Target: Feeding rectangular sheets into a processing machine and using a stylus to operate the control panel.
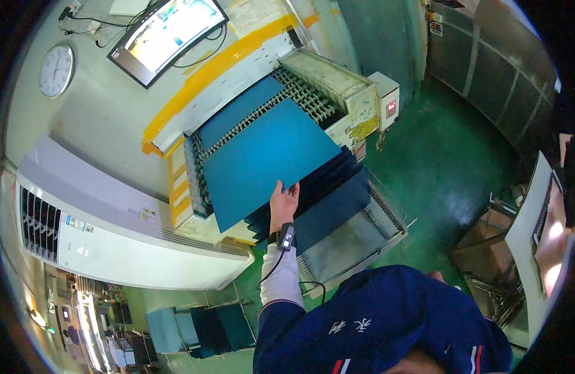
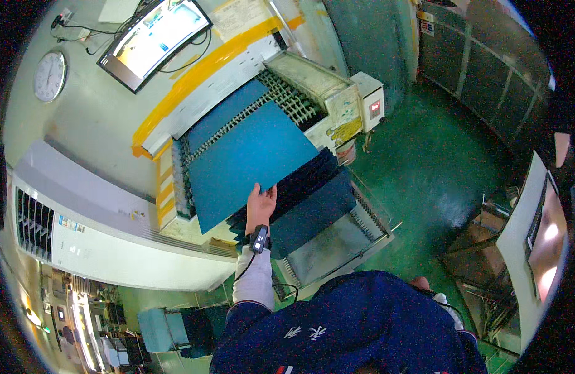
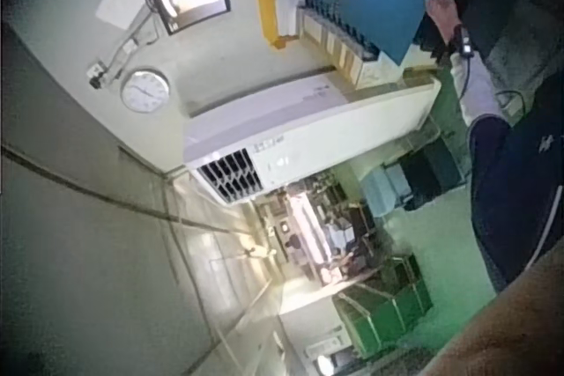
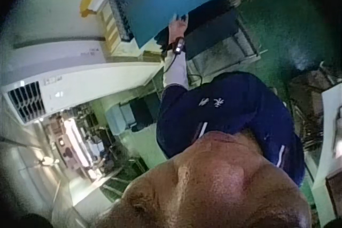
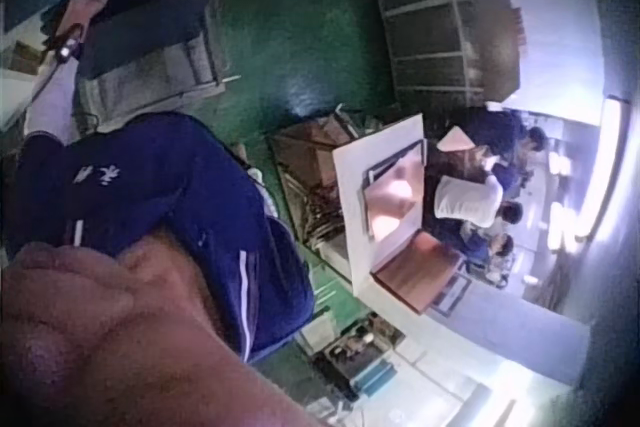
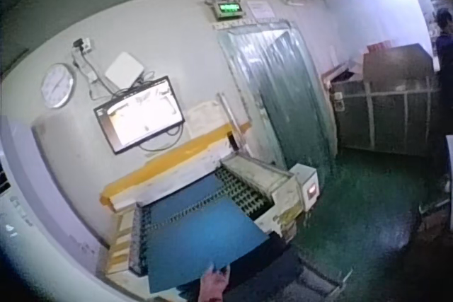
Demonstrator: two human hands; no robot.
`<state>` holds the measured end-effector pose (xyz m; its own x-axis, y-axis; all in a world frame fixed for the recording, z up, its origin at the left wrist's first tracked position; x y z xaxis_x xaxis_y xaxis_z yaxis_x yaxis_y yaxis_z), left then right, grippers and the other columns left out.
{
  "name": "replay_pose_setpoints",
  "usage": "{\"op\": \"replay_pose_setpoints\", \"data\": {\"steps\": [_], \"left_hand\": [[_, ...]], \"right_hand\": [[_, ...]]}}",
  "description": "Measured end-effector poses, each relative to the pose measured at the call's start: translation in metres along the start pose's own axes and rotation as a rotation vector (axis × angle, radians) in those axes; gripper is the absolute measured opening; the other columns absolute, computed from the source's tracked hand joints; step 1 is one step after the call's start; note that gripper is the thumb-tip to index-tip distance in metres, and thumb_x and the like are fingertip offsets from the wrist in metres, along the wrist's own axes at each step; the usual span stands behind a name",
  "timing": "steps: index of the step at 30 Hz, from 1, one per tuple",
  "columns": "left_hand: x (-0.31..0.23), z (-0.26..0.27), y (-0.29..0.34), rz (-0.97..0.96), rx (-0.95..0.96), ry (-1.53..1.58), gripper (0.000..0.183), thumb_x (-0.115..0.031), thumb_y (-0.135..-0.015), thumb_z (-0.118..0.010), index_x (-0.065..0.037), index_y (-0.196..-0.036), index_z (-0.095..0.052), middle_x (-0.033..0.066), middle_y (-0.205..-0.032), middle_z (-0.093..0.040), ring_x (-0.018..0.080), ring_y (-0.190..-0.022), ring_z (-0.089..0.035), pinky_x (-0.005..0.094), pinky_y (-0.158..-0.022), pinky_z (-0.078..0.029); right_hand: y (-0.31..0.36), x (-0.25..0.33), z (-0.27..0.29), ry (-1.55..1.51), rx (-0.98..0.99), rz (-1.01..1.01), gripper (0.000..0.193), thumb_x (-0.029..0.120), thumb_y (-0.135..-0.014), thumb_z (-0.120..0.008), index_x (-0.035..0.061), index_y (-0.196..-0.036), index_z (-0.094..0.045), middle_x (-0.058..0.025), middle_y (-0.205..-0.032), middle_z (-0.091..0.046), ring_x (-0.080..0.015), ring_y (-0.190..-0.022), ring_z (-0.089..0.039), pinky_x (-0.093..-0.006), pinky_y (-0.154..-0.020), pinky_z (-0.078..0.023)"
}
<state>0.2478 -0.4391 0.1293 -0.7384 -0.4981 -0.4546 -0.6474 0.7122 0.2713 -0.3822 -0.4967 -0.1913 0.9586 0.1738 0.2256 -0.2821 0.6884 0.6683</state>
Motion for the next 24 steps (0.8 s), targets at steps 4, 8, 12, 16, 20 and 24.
{"op": "replay_pose_setpoints", "data": {"steps": [4,8,12,16,20,24], "left_hand": [[0.004,-0.016,-0.017,0.020,0.004,-0.033,0.030,-0.024,-0.093,-0.048,-0.002,-0.113,-0.043,0.0149,-0.108,-0.052,0.0274,-0.099,-0.052,0.0381,-0.088,-0.047],[0.003,-0.013,-0.034,0.086,-0.020,-0.009,0.032,-0.026,-0.093,-0.046,-0.001,-0.113,-0.043,0.0158,-0.107,-0.051,0.0281,-0.099,-0.052,0.0384,-0.088,-0.047],[0.002,-0.015,-0.040,0.081,-0.033,-0.023,0.035,-0.029,-0.094,-0.045,0.001,-0.111,-0.045,0.0162,-0.106,-0.052,0.0283,-0.099,-0.053,0.0374,-0.088,-0.047],[0.012,-0.032,-0.043,0.093,-0.067,-0.081,0.037,-0.031,-0.094,-0.045,0.002,-0.109,-0.046,0.0169,-0.107,-0.052,0.0281,-0.099,-0.053,0.0364,-0.088,-0.047],[0.003,-0.020,-0.047,0.069,-0.013,-0.024,0.042,-0.032,-0.093,-0.047,0.006,-0.108,-0.042,0.0199,-0.107,-0.051,0.0304,-0.098,-0.054,0.0383,-0.084,-0.050],[0.004,-0.018,-0.054,0.073,-0.020,-0.031,0.042,-0.033,-0.093,-0.047,0.006,-0.108,-0.043,0.0197,-0.103,-0.052,0.0303,-0.098,-0.054,0.0373,-0.083,-0.051]], "right_hand": [[0.001,-0.007,-0.007,-0.015,-0.015,0.000,0.023,0.030,-0.075,-0.060,0.0089,-0.078,-0.068,-0.0092,-0.080,-0.065,-0.0261,-0.073,-0.062,-0.0381,-0.067,-0.049],[0.003,-0.009,-0.012,-0.024,-0.026,0.009,0.023,0.030,-0.075,-0.060,0.0086,-0.078,-0.068,-0.0088,-0.078,-0.065,-0.0264,-0.072,-0.062,-0.0386,-0.066,-0.049],[0.002,-0.012,-0.020,-0.037,-0.039,0.018,0.023,0.030,-0.075,-0.060,0.0084,-0.077,-0.068,-0.0085,-0.077,-0.065,-0.0268,-0.070,-0.062,-0.0391,-0.065,-0.049],[0.000,-0.024,-0.031,-0.063,-0.059,0.000,0.023,0.030,-0.074,-0.060,0.0082,-0.077,-0.068,-0.0081,-0.075,-0.065,-0.0271,-0.069,-0.061,-0.0396,-0.064,-0.049],[-0.008,-0.027,-0.041,-0.069,-0.077,0.030,0.023,0.030,-0.074,-0.061,0.0080,-0.077,-0.068,-0.0078,-0.074,-0.065,-0.0275,-0.068,-0.061,-0.0401,-0.063,-0.049],[-0.015,-0.028,-0.048,-0.089,-0.133,0.059,0.023,0.030,-0.074,-0.061,0.0078,-0.076,-0.068,-0.0074,-0.072,-0.065,-0.0278,-0.066,-0.061,-0.0406,-0.062,-0.049]]}}
Point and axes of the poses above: each hand's wrist, its own y-axis away from the middle knuckle, its own z-axis out of the back of the hand, x = y × z, the point moved 4 cm from there along -y, towards the middle knuckle
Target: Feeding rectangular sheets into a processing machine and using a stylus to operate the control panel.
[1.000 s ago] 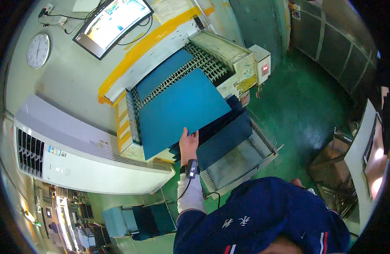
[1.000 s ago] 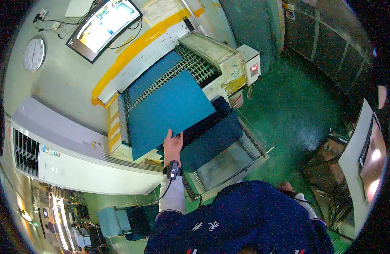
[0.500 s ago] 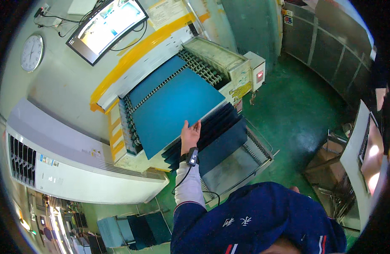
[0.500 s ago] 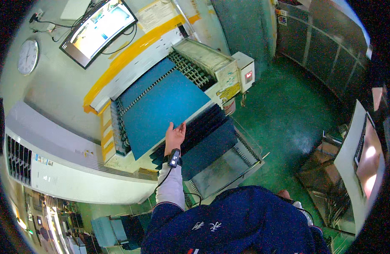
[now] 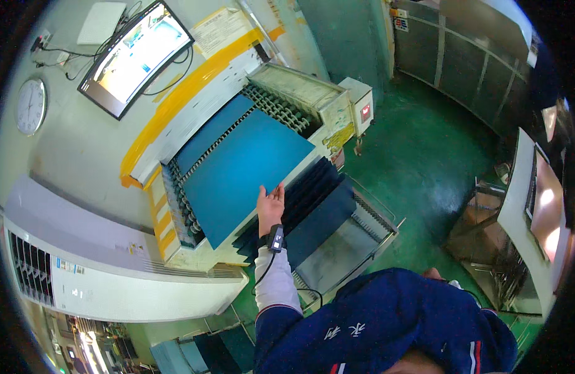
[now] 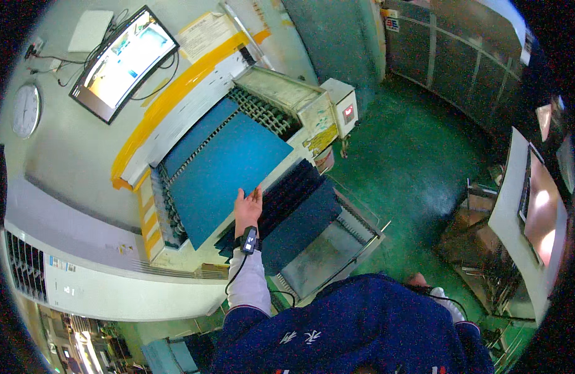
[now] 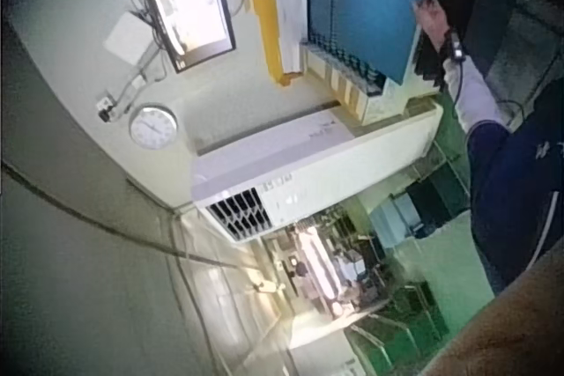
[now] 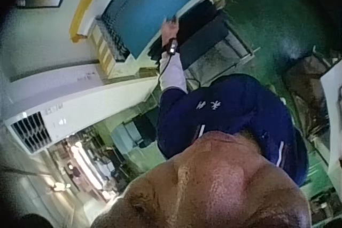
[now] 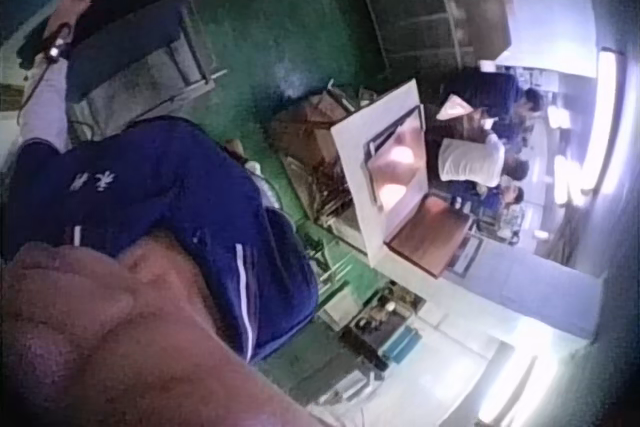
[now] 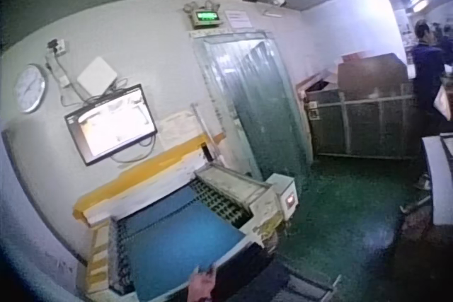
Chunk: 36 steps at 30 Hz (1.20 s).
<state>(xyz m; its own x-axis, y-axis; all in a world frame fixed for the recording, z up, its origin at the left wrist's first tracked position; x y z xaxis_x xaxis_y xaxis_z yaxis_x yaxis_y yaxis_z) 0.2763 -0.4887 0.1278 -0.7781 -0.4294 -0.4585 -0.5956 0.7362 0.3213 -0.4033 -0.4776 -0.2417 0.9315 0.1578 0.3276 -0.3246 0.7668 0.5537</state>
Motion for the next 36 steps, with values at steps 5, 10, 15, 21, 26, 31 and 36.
{"op": "replay_pose_setpoints", "data": {"steps": [5,10,15,21,26,31,36], "left_hand": [[0.020,0.002,-0.027,0.082,0.055,0.015,0.041,-0.031,-0.094,-0.044,0.005,-0.113,-0.043,0.0197,-0.109,-0.051,0.0298,-0.100,-0.052,0.0378,-0.090,-0.047],[-0.019,0.058,-0.045,0.130,0.174,0.060,0.041,-0.030,-0.093,-0.046,0.007,-0.112,-0.045,0.0200,-0.110,-0.051,0.0309,-0.103,-0.050,0.0389,-0.091,-0.046],[-0.006,0.033,-0.041,0.061,0.069,-0.033,0.038,-0.027,-0.093,-0.044,0.006,-0.113,-0.047,0.0178,-0.115,-0.052,0.0275,-0.106,-0.049,0.0380,-0.096,-0.043],[-0.006,0.001,-0.020,0.028,-0.022,-0.049,0.046,-0.032,-0.092,-0.047,0.008,-0.115,-0.042,0.0192,-0.120,-0.046,0.0277,-0.106,-0.049,0.0330,-0.092,-0.047],[-0.003,-0.002,-0.016,0.016,-0.014,-0.163,0.056,-0.038,-0.090,-0.051,0.007,-0.121,-0.039,0.0185,-0.123,-0.044,0.0261,-0.108,-0.047,0.0336,-0.093,-0.046],[0.005,0.023,0.017,-0.014,0.122,-0.560,0.057,-0.037,-0.083,-0.059,0.004,-0.121,-0.046,0.0151,-0.114,-0.053,0.0276,-0.101,-0.055,0.0364,-0.081,-0.048],[0.021,0.017,0.103,-0.684,0.202,-1.864,0.037,-0.027,-0.081,-0.064,0.002,-0.103,-0.061,0.0215,-0.105,-0.058,0.0328,-0.095,-0.056,0.0429,-0.086,-0.044]], "right_hand": [[0.026,0.003,0.022,-0.107,-0.013,-0.046,0.023,0.027,-0.079,-0.055,0.0069,-0.085,-0.065,-0.0110,-0.079,-0.064,-0.0294,-0.073,-0.060,-0.0383,-0.062,-0.048],[-0.004,0.014,-0.027,-0.022,0.051,-0.143,0.021,0.022,-0.078,-0.051,0.0058,-0.082,-0.063,-0.0128,-0.079,-0.062,-0.0288,-0.072,-0.060,-0.0397,-0.064,-0.048],[0.050,0.065,0.052,-0.221,0.068,-0.335,0.024,0.026,-0.071,-0.056,0.0054,-0.078,-0.064,-0.0144,-0.077,-0.062,-0.0297,-0.073,-0.061,-0.0431,-0.065,-0.048],[0.051,0.072,0.058,-0.259,0.078,-0.305,0.025,0.027,-0.068,-0.059,0.0048,-0.077,-0.066,-0.0159,-0.078,-0.063,-0.0314,-0.074,-0.062,-0.0437,-0.065,-0.048],[0.048,0.060,0.042,-0.298,0.081,-0.239,0.026,0.027,-0.065,-0.060,0.0044,-0.077,-0.067,-0.0172,-0.079,-0.064,-0.0328,-0.075,-0.062,-0.0443,-0.066,-0.048],[0.040,0.057,0.025,-0.224,0.065,-0.364,0.026,0.028,-0.066,-0.061,0.0052,-0.077,-0.067,-0.0165,-0.079,-0.064,-0.0320,-0.075,-0.062,-0.0447,-0.065,-0.048],[0.037,0.054,0.026,-0.302,0.140,-0.289,0.024,0.028,-0.068,-0.060,0.0074,-0.077,-0.067,-0.0152,-0.077,-0.064,-0.0322,-0.071,-0.061,-0.0448,-0.063,-0.048]]}}
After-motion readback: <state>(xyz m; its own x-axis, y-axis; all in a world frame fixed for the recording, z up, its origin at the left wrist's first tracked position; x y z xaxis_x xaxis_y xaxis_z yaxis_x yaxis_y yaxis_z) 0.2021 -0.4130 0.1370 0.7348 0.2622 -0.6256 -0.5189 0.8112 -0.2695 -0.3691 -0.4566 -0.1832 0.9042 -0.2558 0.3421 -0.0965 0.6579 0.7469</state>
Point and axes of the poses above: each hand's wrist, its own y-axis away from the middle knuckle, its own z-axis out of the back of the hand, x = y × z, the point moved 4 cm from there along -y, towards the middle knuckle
